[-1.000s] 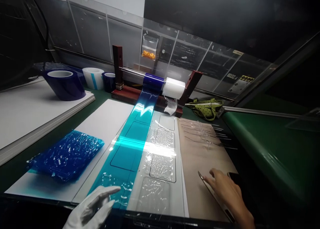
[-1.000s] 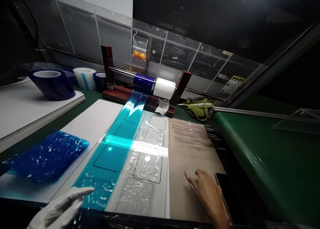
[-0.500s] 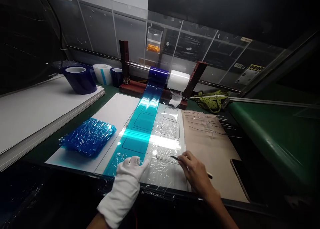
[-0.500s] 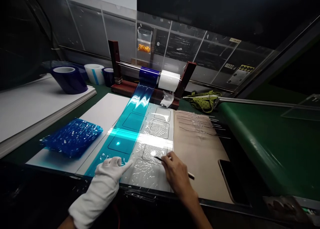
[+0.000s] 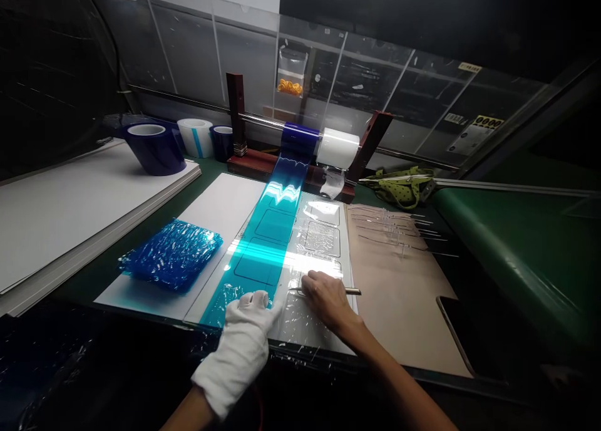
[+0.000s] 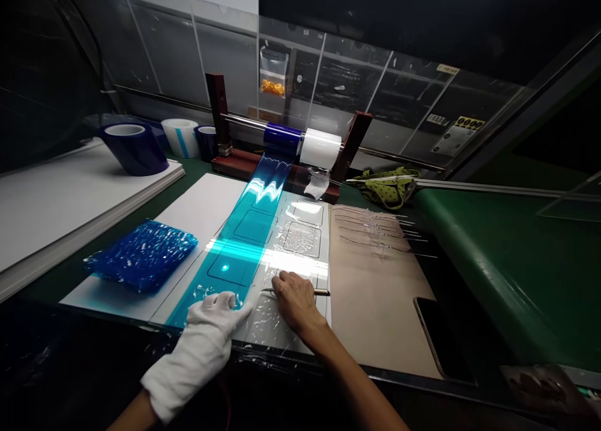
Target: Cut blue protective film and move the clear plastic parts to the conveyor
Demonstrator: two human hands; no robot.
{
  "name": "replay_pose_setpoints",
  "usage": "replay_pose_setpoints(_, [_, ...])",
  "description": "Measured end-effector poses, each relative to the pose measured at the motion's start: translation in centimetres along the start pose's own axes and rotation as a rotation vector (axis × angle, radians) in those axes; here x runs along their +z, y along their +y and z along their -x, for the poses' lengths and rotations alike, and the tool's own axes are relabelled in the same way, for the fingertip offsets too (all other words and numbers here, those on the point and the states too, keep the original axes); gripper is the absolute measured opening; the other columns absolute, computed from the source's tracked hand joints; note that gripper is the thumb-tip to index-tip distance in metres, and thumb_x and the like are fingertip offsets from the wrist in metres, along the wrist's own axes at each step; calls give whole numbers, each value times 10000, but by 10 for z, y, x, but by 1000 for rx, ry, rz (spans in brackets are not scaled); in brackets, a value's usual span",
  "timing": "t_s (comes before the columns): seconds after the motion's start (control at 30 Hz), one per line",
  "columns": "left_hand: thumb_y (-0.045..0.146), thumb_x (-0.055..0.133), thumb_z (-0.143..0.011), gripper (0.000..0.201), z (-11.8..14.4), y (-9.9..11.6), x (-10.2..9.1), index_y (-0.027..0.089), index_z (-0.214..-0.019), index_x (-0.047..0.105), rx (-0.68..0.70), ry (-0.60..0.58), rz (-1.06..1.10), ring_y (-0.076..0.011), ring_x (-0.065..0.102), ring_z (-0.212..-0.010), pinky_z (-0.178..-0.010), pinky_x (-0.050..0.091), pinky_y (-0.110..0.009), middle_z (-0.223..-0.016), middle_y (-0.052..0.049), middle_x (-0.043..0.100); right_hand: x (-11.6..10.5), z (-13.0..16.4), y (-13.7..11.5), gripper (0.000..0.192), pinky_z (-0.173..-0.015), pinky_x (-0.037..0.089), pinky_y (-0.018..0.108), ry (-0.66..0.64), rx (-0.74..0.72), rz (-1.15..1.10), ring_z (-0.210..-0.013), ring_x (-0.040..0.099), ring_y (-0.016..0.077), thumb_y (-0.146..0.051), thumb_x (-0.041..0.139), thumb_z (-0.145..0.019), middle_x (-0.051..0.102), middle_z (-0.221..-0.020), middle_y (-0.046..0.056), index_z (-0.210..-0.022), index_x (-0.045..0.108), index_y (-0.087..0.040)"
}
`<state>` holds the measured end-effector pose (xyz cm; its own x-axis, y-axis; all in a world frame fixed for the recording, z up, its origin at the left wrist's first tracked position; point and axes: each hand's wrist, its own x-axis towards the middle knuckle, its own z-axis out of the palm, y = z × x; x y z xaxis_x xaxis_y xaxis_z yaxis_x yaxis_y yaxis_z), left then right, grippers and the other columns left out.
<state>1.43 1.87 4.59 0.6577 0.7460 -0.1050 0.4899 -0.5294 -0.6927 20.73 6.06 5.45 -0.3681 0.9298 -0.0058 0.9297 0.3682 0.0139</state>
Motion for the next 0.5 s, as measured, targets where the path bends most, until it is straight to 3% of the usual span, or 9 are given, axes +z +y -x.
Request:
replay_pose_setpoints(0.13, [495, 747, -503, 929, 16, 12, 2, 280, -1355, 446, -267, 67, 623, -287, 589, -968, -770, 486, -392, -1079, -110, 581, -4, 33, 32, 187, -511, 185, 260, -14, 75, 29, -683, 548, 116, -117, 482, -901, 629, -782, -13, -768, 580, -206])
replay_pose_setpoints(0.2, [506, 784, -494, 987, 23, 24, 9, 282, -1382, 416, -301, 162, 822, -320, 547, -1060, -877, 449, -441, -1146, -129, 560, -6, 55, 52, 197, -513, 195, 257, -21, 130, 51, -677, 564, 125, -123, 479, -896, 631, -763, -9, -746, 579, -205])
replay_pose_setpoints(0.33, [302, 667, -765, 657, 31, 45, 26, 351, -1373, 426, -290, 423, 695, -245, 564, -1045, -879, 452, -352, -1157, -115, 575, -9, 100, 83, 209, -484, 197, 252, -32, 246, 96, -611, 585, 150, -141, 458, -886, 635, -724, 2, -723, 568, -210])
replay_pose_setpoints(0.5, [364, 641, -804, 422, 28, 43, 30, 461, -1209, 575, -413, 577, 619, -185, 603, -822, -771, 482, -332, -990, -53, 614, -12, 145, 92, 151, -498, 333, 240, 42, 377, -52, -632, 627, 159, -278, 463, -909, 654, -777, -21, -793, 555, -250])
